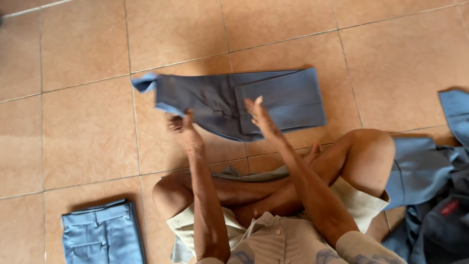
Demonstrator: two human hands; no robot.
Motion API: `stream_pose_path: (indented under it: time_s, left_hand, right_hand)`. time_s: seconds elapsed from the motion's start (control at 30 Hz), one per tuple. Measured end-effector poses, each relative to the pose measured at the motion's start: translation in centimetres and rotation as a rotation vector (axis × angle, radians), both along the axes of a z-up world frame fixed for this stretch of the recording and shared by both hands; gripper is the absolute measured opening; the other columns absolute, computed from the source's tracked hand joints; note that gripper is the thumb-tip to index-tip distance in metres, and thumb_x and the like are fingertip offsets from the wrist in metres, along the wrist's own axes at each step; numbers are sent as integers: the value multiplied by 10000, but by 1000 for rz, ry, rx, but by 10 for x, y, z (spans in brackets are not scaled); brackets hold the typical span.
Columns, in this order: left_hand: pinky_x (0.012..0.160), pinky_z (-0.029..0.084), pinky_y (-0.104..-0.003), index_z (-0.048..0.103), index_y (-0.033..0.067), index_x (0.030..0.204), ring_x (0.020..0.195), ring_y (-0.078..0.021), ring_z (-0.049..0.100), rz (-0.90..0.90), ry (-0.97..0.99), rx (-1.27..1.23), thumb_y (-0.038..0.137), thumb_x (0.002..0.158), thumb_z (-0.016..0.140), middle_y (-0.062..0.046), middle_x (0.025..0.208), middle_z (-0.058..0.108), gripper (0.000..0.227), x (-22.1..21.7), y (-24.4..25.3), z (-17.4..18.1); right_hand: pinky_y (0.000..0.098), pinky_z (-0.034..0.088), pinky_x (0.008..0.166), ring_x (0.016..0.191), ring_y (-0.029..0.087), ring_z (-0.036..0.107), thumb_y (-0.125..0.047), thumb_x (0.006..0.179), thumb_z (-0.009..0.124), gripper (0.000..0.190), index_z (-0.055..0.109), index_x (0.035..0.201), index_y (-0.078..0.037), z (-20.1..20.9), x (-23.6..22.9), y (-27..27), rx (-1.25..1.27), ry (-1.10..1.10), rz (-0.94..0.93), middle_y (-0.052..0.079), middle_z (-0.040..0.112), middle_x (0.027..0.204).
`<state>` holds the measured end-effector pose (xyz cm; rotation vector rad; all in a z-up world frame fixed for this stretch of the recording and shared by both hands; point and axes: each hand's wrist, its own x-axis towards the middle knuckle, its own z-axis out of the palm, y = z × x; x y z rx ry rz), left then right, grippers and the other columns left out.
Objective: Folding blue trousers into neat rectangles and stacking them on the floor.
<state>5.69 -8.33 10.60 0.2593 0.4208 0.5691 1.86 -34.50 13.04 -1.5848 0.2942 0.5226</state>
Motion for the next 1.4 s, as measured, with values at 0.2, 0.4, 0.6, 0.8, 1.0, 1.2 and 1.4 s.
stream_pose_path:
  time_s: [0.2,0.4,0.6,0.8,1.0,1.2,1.4]
  left_hand:
    - [886,560,-303,543,61,1074,1135,-255,693,-421,-260,1541,15,829,665,-150,1511,543,278,-52,-184,119]
    - [1118,380,-614,697,203,1042,1310,-330,595,-720,-127,1823,334,829,805,-96,1494,565,273,-62,-233,-17]
    - [940,559,-517,529,178,1210,1065,-368,708,-497,783,1818,325,929,680,-142,1113,706,351,-26,-145,-67]
    - [942,548,-533,595,196,1189,1072,-361,702,-854,938,1664,492,809,774,-101,1101,723,514,-13,-110,-130]
    - [833,530,-542,705,46,989,917,-434,710,-659,988,1386,324,805,807,-208,905,718,347,-78,-105,-85]
    - [1000,452,-519,607,-71,1095,1062,-536,621,-233,1028,951,249,956,669,-377,1072,641,354,-161,-218,-40]
    - [647,551,-241,662,-39,1131,760,-144,674,-1220,722,559,243,844,772,-124,898,724,417,-176,-219,-13]
  right_hand:
    - [623,472,1027,1381,374,559,-979,659,307,1186,518,1524,-196,13,33,-148,846,-127,-184,203,584,1470]
    - [554,402,1058,1334,436,520,-911,837,565,1115,553,1441,27,-53,-1,-206,-155,82,-626,287,542,1451]
    - [384,542,653,927,229,711,-685,869,705,499,739,1165,-285,-149,26,-235,-846,1,-427,-29,725,966]
    - [446,589,649,912,329,718,-525,861,825,619,702,1236,-48,-182,32,-245,-758,96,-499,168,726,1071]
    - [325,454,622,772,210,589,-209,746,925,311,722,934,-68,-108,59,-182,-466,-422,-414,91,608,798]
    - [497,442,1001,1310,358,501,-100,805,885,774,529,1492,-104,3,43,-102,-1071,-1036,-74,173,569,1379]
    - [460,589,655,692,317,737,-624,936,783,616,736,1132,-41,-171,6,-195,-692,-148,-216,165,746,845]
